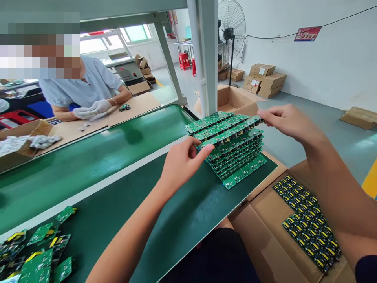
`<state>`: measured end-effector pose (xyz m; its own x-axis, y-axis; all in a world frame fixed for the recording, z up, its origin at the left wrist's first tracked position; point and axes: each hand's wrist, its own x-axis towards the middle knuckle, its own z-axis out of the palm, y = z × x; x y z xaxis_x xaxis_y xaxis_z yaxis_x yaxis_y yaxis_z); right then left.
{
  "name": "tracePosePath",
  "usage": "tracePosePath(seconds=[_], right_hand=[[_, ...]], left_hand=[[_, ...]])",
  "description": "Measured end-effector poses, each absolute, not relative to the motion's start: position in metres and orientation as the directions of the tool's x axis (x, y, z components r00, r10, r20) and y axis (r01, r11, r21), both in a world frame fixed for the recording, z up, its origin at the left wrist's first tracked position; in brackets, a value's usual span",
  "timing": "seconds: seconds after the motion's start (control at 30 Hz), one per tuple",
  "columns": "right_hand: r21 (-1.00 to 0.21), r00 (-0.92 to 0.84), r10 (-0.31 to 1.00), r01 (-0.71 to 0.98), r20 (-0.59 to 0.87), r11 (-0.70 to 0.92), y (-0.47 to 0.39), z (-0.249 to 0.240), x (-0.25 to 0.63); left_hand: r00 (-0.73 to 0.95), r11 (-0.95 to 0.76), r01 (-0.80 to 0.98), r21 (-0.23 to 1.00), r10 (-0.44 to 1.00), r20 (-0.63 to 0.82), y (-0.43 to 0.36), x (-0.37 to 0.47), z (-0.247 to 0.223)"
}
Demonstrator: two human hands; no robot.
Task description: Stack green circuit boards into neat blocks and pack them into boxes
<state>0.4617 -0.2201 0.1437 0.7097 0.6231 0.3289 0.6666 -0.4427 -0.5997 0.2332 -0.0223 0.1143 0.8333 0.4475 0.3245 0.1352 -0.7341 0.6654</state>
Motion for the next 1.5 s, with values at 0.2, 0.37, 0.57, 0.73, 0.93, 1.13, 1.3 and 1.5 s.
tracePosePath(seconds=[0.2, 0.37, 0.57, 0.73, 0.93, 1.13, 1.3, 1.5], right_hand=[[-0.49, 0.681, 0.638, 0.72, 0.36, -0.492, -0.226, 0.103, 0.48], [-0.736, 0.749, 0.593, 0.575, 0.297, -0.357, -0.217, 0.078, 0.484], [-0.907, 0.75, 0.612, 0.403, 0.251, -0.123, -0.199, 0.048, 0.485], [-0.903, 0.796, 0.494, 0.427, 0.349, -0.05, -0.186, 0.041, 0.484], [-0.837, 0.767, 0.454, 0.541, 0.453, -0.078, -0.192, 0.04, 0.485], [-0.889, 0.886, 0.233, 0.437, 0.4, -0.135, -0.208, 0.002, 0.485], [-0.897, 0.898, -0.007, 0.439, 0.44, -0.061, -0.185, -0.018, 0.476], [-0.92, 0.907, -0.159, 0.388, 0.39, -0.044, -0.169, -0.014, 0.472]], left_hand=[[0.804, -0.789, 0.183, 0.586, 0.464, 0.373, -0.039, 0.243, 0.069], [0.684, -0.718, 0.053, 0.694, 0.532, 0.499, -0.049, 0.253, 0.029], [0.638, -0.539, -0.154, 0.828, 0.585, 0.5, -0.059, 0.279, -0.003], [0.55, -0.558, -0.194, 0.807, 0.62, 0.56, -0.066, 0.295, -0.009], [0.553, -0.557, -0.24, 0.795, 0.595, 0.583, -0.063, 0.289, -0.013], [0.516, -0.515, -0.256, 0.818, 0.642, 0.567, -0.072, 0.285, -0.031], [0.385, -0.544, -0.292, 0.787, 0.686, 0.617, -0.081, 0.3, -0.039], [0.332, -0.574, -0.301, 0.761, 0.685, 0.648, -0.082, 0.307, -0.039]])
